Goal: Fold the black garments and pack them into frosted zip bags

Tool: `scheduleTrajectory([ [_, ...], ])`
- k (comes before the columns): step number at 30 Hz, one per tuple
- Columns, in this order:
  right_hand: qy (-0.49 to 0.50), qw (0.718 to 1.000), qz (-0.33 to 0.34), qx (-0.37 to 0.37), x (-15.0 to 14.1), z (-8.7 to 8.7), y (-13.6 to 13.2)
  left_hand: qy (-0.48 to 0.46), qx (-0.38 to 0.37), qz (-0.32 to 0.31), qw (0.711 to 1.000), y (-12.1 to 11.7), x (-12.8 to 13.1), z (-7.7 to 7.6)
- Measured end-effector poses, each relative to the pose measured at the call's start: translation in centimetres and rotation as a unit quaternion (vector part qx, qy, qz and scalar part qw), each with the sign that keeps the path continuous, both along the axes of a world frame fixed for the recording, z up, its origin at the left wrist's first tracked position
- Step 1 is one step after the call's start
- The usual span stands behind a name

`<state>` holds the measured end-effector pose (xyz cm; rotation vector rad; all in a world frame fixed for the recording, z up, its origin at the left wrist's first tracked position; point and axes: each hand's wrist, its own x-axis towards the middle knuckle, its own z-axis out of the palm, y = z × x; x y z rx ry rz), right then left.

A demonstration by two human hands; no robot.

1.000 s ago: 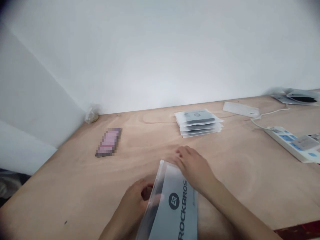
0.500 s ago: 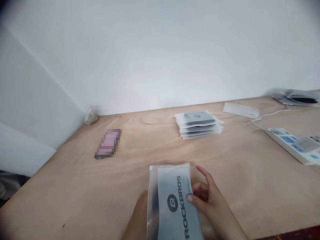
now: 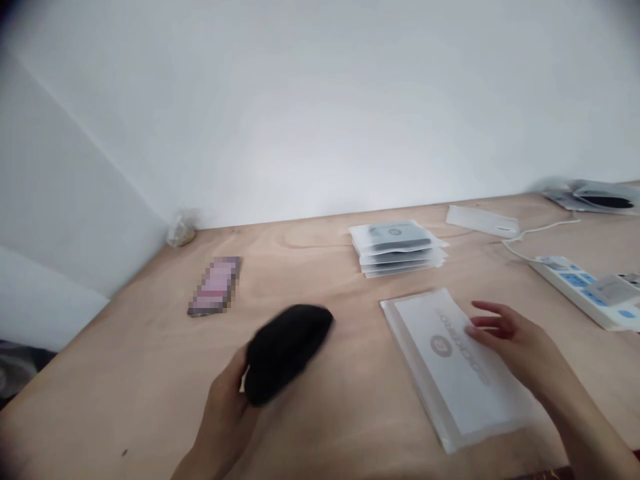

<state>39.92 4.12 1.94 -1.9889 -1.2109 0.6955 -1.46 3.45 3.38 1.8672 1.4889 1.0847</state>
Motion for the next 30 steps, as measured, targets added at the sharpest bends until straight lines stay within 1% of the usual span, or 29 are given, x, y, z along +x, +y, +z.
scheduleTrajectory([
  [1, -0.091, 0.996, -0.002, 0.011, 0.0, 0.0, 0.0, 0.039, 0.038, -0.034, 0.998, 0.0, -0.3, -0.3],
  [2, -0.181, 0.983, 0.011, 0.030, -0.5, -0.1, -0.1, 0.072, 0.068, -0.051, 0.994, -0.1, -0.7, -0.7],
  [3, -0.261, 0.963, 0.034, 0.051, -1.5, -0.3, -0.4, 0.098, 0.085, -0.048, 0.990, -0.2, -1.0, -1.1],
  [4, -0.321, 0.942, 0.070, 0.072, -2.8, -0.8, -0.8, 0.119, 0.088, -0.031, 0.988, -0.3, -1.3, -1.5],
  [5, -0.361, 0.922, 0.115, 0.082, -4.1, -1.3, -1.3, 0.134, 0.078, -0.009, 0.988, -0.6, -1.6, -1.8],
  [7, -0.427, 0.886, 0.161, 0.079, -6.4, -2.6, -2.3, 0.135, 0.049, 0.043, 0.989, -1.4, -1.8, -2.0],
  [8, -0.448, 0.874, 0.176, 0.071, -7.1, -3.4, -2.6, 0.124, 0.036, 0.066, 0.989, -1.9, -1.7, -2.0],
  [10, -0.466, 0.863, 0.187, 0.055, -7.2, -4.6, -3.0, 0.103, 0.032, 0.091, 0.990, -2.9, -1.1, -1.9],
  [12, -0.467, 0.866, 0.173, 0.040, -6.1, -5.3, -2.9, 0.101, 0.061, 0.071, 0.991, -3.9, -0.2, -1.9],
  [14, -0.466, 0.873, 0.136, 0.034, -5.0, -5.2, -2.5, 0.115, 0.095, 0.046, 0.988, -4.4, 0.7, -2.3],
  [16, -0.458, 0.882, 0.098, 0.057, -5.3, -4.2, -2.2, 0.138, 0.113, 0.047, 0.983, -4.6, 1.2, -2.8],
  [18, -0.419, 0.895, 0.107, 0.114, -7.7, -2.6, -2.1, 0.173, 0.128, 0.045, 0.975, -4.5, 1.4, -3.3],
  [19, -0.377, 0.900, 0.154, 0.157, -9.6, -1.7, -2.1, 0.194, 0.138, 0.032, 0.971, -4.3, 1.4, -3.4],
  [20, -0.339, 0.898, 0.206, 0.191, -11.8, -0.9, -2.2, 0.214, 0.149, 0.010, 0.965, -4.2, 1.4, -3.5],
  [22, -0.299, 0.874, 0.307, 0.227, -16.3, 0.3, -2.3, 0.240, 0.154, -0.022, 0.958, -4.0, 1.4, -3.3],
  [23, -0.288, 0.862, 0.342, 0.238, -18.2, 0.7, -2.3, 0.242, 0.146, -0.026, 0.959, -4.0, 1.4, -3.2],
  [24, -0.271, 0.862, 0.350, 0.247, -19.7, 1.0, -2.2, 0.235, 0.135, -0.021, 0.962, -4.1, 1.4, -3.0],
  [25, -0.255, 0.865, 0.345, 0.259, -20.5, 1.1, -2.1, 0.220, 0.125, -0.004, 0.967, -4.2, 1.2, -2.9],
  [26, -0.241, 0.877, 0.318, 0.268, -20.8, 1.1, -2.1, 0.198, 0.117, 0.025, 0.973, -4.4, 0.9, -2.9],
  [27, -0.228, 0.895, 0.273, 0.271, -20.5, 1.0, -2.1, 0.171, 0.107, 0.065, 0.977, -4.6, 0.4, -3.0],
  [28, -0.214, 0.916, 0.214, 0.264, -19.7, 0.9, -2.2, 0.139, 0.092, 0.113, 0.979, -4.8, -0.2, -3.1],
  [29, -0.198, 0.937, 0.149, 0.246, -18.7, 0.7, -2.4, 0.107, 0.069, 0.173, 0.977, -5.0, -1.0, -3.3],
  [30, -0.179, 0.954, 0.090, 0.222, -17.4, 0.5, -2.6, 0.077, 0.036, 0.236, 0.968, -5.1, -1.9, -3.6],
])
